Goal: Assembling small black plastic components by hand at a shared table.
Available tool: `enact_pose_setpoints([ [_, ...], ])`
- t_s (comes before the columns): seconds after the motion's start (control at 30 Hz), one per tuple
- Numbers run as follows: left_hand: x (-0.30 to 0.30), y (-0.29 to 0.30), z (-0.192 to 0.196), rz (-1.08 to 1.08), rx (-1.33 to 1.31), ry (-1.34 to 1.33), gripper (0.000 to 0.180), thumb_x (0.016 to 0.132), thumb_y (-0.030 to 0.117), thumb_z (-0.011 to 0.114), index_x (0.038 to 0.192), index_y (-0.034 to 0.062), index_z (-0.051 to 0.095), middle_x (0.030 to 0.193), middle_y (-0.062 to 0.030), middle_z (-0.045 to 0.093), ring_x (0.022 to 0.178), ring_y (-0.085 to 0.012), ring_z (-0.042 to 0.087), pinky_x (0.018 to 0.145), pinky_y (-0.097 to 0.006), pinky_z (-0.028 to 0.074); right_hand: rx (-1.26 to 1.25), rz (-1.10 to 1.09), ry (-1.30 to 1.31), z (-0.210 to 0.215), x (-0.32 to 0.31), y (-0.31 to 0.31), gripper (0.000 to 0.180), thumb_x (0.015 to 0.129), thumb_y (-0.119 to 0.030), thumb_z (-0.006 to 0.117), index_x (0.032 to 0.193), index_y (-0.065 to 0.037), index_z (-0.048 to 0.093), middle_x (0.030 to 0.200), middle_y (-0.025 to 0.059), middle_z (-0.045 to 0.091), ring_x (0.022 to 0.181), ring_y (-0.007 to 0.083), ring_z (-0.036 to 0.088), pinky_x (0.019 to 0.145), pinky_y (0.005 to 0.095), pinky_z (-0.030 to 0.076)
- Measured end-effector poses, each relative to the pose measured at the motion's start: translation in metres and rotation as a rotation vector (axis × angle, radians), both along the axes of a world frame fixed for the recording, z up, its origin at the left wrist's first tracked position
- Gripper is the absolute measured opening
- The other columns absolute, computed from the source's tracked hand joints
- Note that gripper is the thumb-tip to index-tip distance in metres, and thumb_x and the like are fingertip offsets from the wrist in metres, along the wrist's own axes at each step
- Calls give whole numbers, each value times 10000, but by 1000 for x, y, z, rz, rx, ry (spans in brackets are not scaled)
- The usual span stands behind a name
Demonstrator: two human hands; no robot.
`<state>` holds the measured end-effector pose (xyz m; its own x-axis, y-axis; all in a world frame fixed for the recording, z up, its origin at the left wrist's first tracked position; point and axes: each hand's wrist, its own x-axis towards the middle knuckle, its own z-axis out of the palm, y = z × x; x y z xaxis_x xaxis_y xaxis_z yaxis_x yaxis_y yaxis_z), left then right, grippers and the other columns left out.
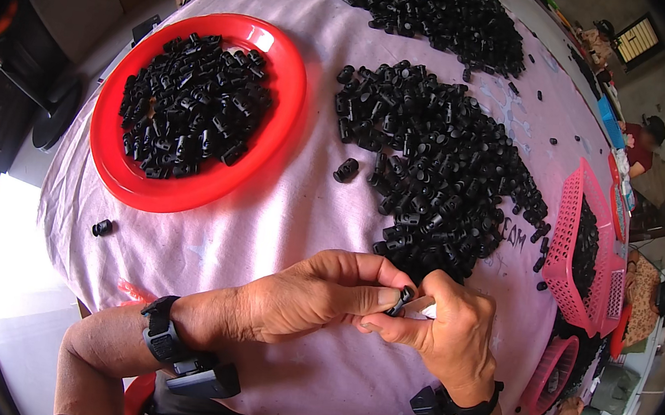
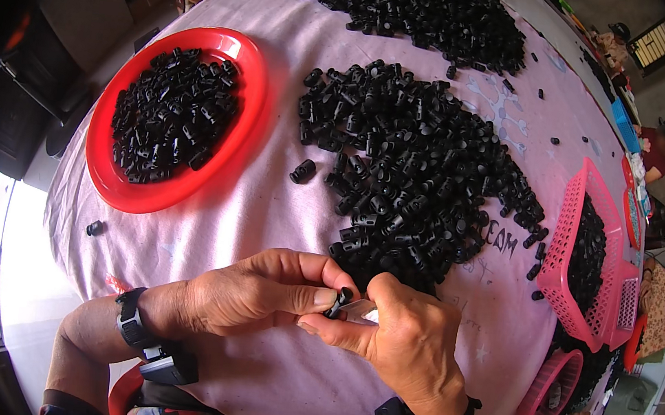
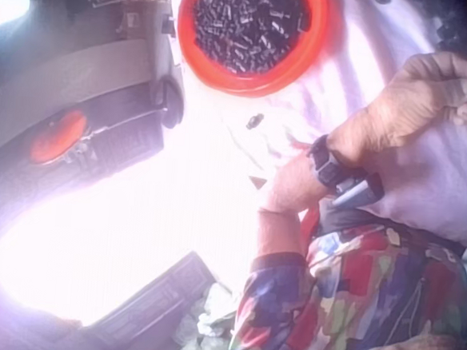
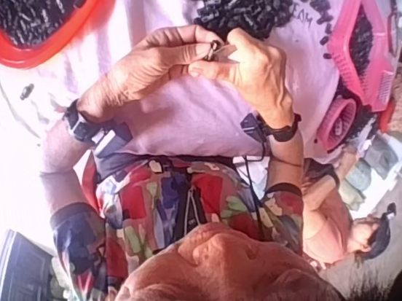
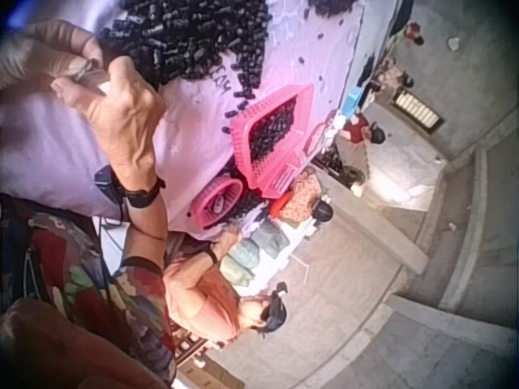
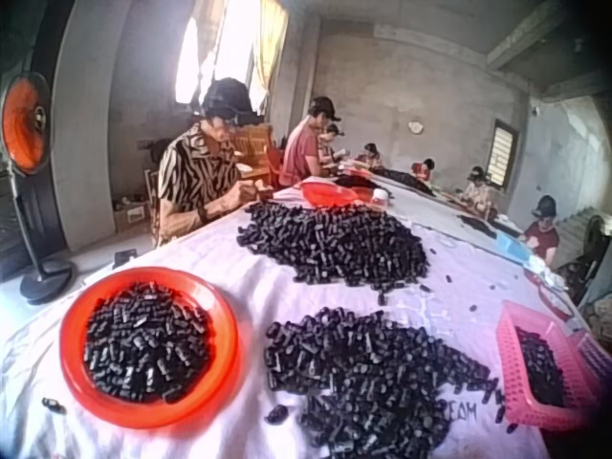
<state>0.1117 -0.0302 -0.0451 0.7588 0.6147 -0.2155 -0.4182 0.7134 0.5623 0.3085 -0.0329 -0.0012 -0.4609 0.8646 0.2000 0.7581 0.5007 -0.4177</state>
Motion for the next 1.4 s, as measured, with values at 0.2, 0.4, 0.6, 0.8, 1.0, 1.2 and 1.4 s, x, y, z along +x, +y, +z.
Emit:
enact_pose_setpoints([
  [0.2, -1, -2, -1, 28, 9, 11, 245, 960, 134, 551, 1181, 29, 559, 1030, -19, 604, 937, -84, 568, 846, -245, 459, -13, 7, -27, 0, -1, -1, 607, 641, -594, 766, 642, -60, 478, 530, 80, 573, 481, 255, 614, 432, 334, 473],
  [0.4, 0, -1, 2, 58, -70, -11, 229, 953, 152, 571, 1154, 43, 581, 961, 9, 598, 827, -63, 539, 753, -221, 441, -2, 52, 126, 4, 0, -1, 502, 669, -460, 816, 699, -56, 520, 559, 51, 581, 444, 169, 575, 408, 292, 447],
  [0.6, -1, 0, 6, 54, -39, 3, 237, 946, 177, 583, 1142, 44, 599, 964, 17, 601, 819, -62, 531, 754, -223, 428, -61, 50, 450, 3, -9, -2, 299, 754, -168, 805, 929, -7, 624, 625, 21, 576, 453, 62, 502, 426, 218, 398],
  [0.8, 0, -3, 2, 60, -24, -6, 246, 940, 199, 601, 1132, 46, 605, 913, 33, 592, 795, -48, 519, 712, -210, 426, -132, 127, 492, 8, -4, -1, 242, 797, -37, 740, 1006, 18, 632, 837, 97, 706, 581, 67, 634, 495, 199, 488],
  [1.0, -2, 0, 4, 22, -74, -50, 269, 947, 204, 590, 1158, 37, 588, 935, 16, 593, 807, -56, 527, 701, -205, 429, -225, 80, 544, 14, -4, 0, 149, 848, 3, 657, 995, 22, 638, 845, 101, 703, 673, 108, 679, 551, 212, 520],
  [1.2, -3, 0, 6, 57, -125, -69, 280, 963, 146, 547, 1220, 36, 533, 1019, -25, 594, 876, -94, 547, 785, -244, 448, -309, 87, 592, 5, 1, 0, 160, 857, 40, 616, 1017, 34, 617, 858, 119, 699, 738, 129, 688, 600, 217, 535],
  [1.4, -3, 0, 10, 155, -73, -50, 297, 964, 167, 548, 1234, 46, 530, 1017, -22, 598, 911, -97, 556, 825, -240, 448, -297, 8, 676, 5, -2, 0, 173, 833, 43, 655, 1001, 38, 611, 821, 100, 696, 707, 114, 679, 591, 199, 520],
])
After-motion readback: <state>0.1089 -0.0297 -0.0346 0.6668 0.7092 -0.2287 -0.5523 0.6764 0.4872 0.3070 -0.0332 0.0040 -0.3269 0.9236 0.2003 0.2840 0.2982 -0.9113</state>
